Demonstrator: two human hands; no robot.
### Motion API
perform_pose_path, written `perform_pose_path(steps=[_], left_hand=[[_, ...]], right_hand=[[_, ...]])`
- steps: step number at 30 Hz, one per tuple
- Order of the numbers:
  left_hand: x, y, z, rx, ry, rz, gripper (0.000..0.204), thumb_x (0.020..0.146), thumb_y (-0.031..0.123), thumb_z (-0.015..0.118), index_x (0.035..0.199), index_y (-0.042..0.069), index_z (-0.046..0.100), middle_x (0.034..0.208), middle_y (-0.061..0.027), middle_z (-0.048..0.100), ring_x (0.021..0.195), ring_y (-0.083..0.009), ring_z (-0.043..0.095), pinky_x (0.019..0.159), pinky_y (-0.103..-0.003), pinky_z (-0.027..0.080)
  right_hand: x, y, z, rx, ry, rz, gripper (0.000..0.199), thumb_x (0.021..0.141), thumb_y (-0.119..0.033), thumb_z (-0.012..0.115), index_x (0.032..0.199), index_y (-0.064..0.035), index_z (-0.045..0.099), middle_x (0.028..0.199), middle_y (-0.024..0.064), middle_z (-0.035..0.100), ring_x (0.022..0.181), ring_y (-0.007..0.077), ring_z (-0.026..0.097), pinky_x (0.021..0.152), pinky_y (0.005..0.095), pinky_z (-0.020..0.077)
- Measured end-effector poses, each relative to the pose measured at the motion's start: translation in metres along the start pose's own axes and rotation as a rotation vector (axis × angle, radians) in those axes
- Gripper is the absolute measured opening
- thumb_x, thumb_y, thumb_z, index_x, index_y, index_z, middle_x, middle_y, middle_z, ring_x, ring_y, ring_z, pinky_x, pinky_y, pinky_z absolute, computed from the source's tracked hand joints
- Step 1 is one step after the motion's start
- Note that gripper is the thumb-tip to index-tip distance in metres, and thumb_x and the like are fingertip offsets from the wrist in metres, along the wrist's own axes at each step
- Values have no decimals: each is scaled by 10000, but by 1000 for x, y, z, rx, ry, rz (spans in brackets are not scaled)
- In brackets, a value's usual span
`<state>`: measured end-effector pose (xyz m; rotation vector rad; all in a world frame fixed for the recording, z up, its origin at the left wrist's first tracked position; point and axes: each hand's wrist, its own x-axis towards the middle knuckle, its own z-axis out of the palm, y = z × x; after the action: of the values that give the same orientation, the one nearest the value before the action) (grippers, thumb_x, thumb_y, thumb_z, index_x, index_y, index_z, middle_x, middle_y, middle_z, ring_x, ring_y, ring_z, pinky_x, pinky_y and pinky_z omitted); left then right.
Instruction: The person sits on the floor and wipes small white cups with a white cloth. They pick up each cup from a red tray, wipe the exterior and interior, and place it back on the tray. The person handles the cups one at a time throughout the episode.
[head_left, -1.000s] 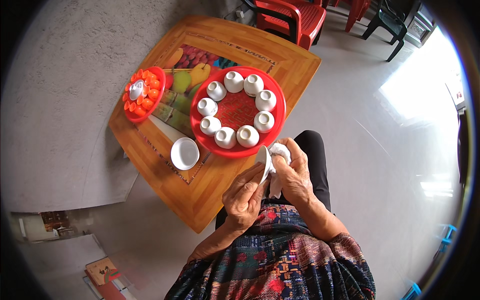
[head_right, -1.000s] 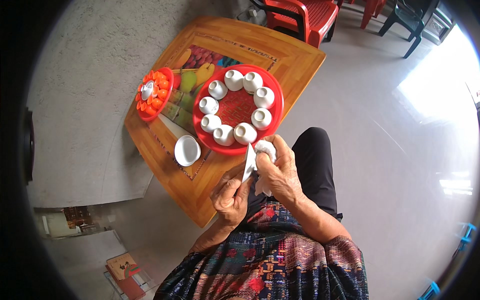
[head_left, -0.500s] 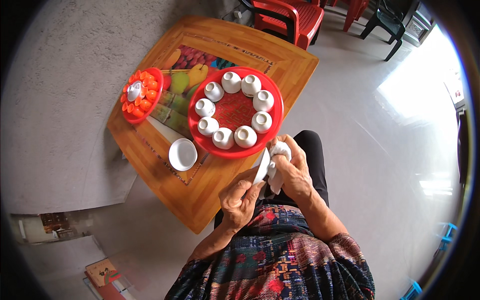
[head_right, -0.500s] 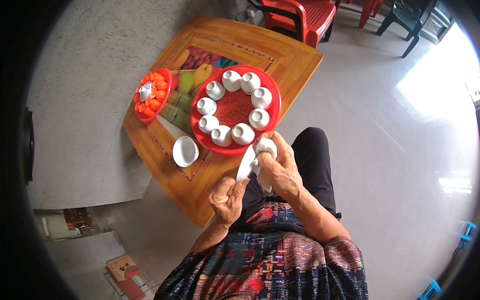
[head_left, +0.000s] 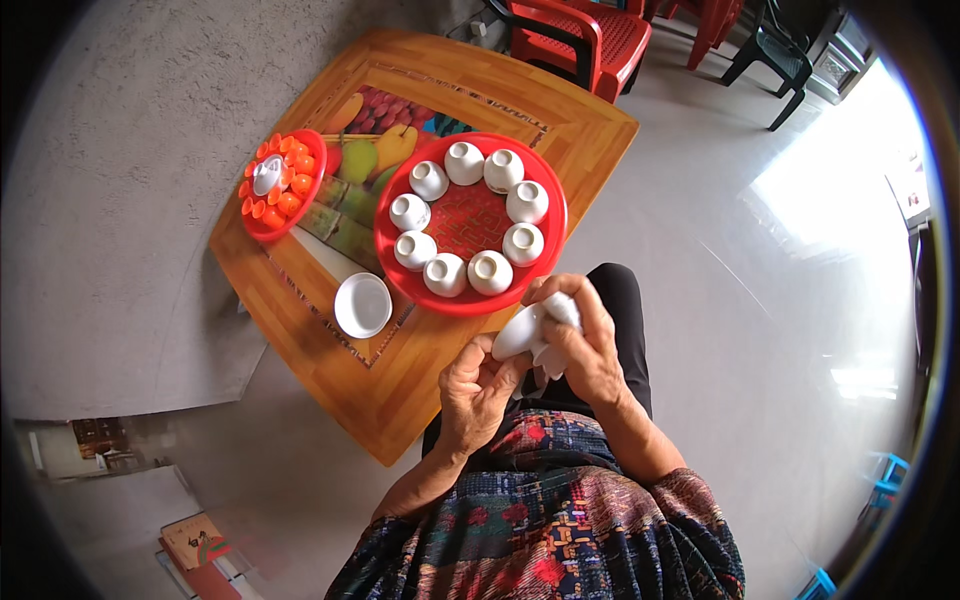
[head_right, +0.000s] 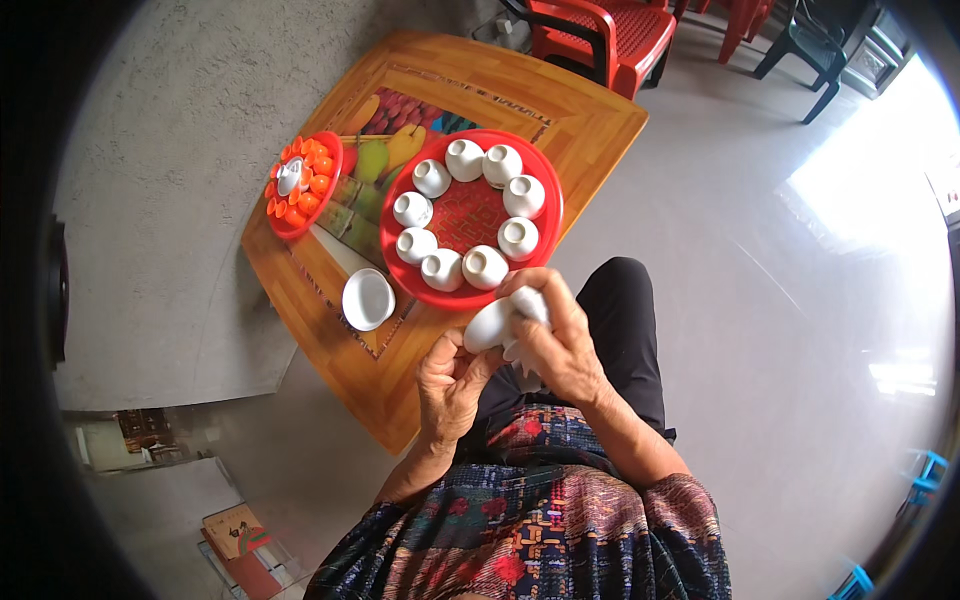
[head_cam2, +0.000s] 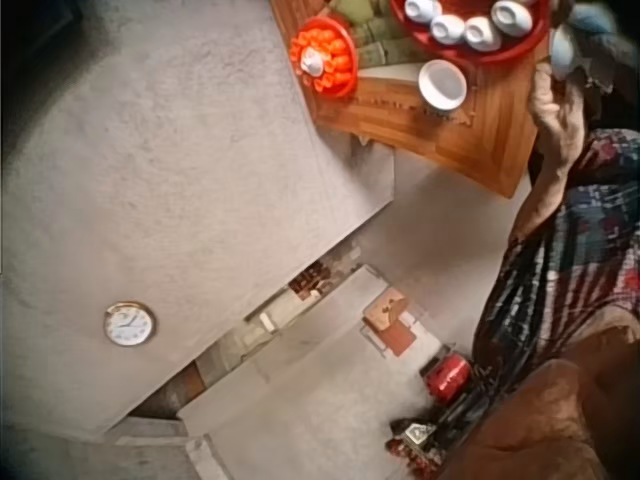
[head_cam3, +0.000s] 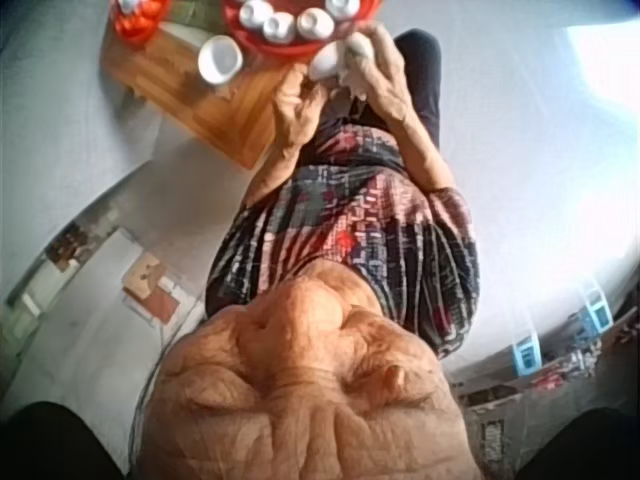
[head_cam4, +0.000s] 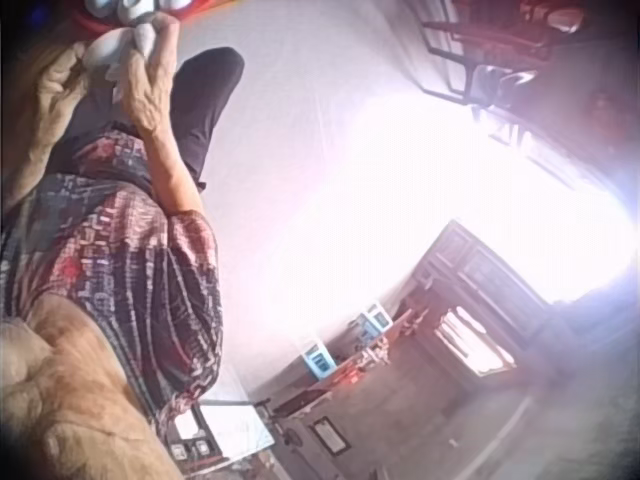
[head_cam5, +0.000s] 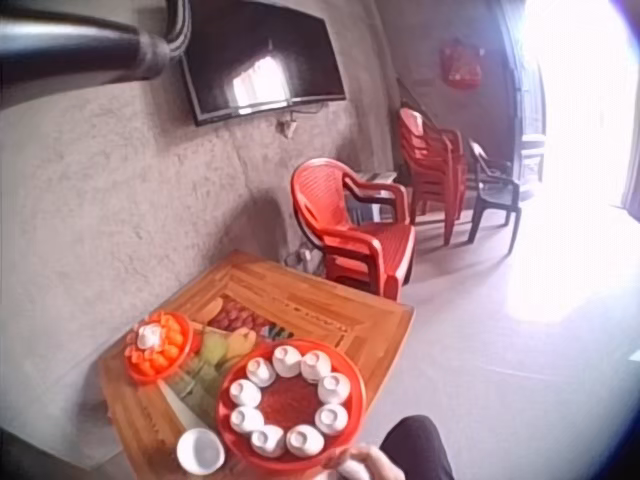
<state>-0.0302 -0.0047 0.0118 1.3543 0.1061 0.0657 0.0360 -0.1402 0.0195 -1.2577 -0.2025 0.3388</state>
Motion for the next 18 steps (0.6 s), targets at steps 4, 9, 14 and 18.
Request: perform_pose_path(steps=[4, 9, 14, 18], left_hand=[[-1, -3, -5, 36, -93, 27, 152, 870, -26, 551, 1022, -14, 553, 926, -23, 611, 857, -62, 550, 738, -208, 457], [-3, -6, -2, 7, -14, -52, 121, 853, -20, 589, 973, -9, 573, 921, -23, 615, 814, -65, 557, 719, -205, 467], [-1, -2, -2, -101, 32, -66, 128, 871, 28, 591, 986, -23, 567, 883, -78, 647, 774, -114, 612, 723, -240, 500], [9, -1, 2, -438, 137, -119, 177, 880, 43, 568, 1044, -19, 550, 1023, -125, 619, 933, -190, 619, 844, -331, 531]], right_hand=[[1, -15, 11, -759, -219, -535, 385, 702, -123, 618, 1074, -63, 539, 1131, 110, 503, 1049, 326, 459, 891, 407, 354], [7, -5, 9, -851, -204, -499, 231, 823, -108, 532, 1041, -31, 539, 1060, 122, 536, 1009, 285, 513, 853, 383, 407], [9, 1, 0, -318, -88, -131, 279, 956, -240, 387, 1068, -20, 516, 971, 95, 580, 885, 188, 566, 787, 301, 450], [0, 11, 8, -265, -9, -112, 347, 976, -252, 390, 1249, -40, 426, 1111, 123, 552, 980, 213, 547, 846, 306, 427]])
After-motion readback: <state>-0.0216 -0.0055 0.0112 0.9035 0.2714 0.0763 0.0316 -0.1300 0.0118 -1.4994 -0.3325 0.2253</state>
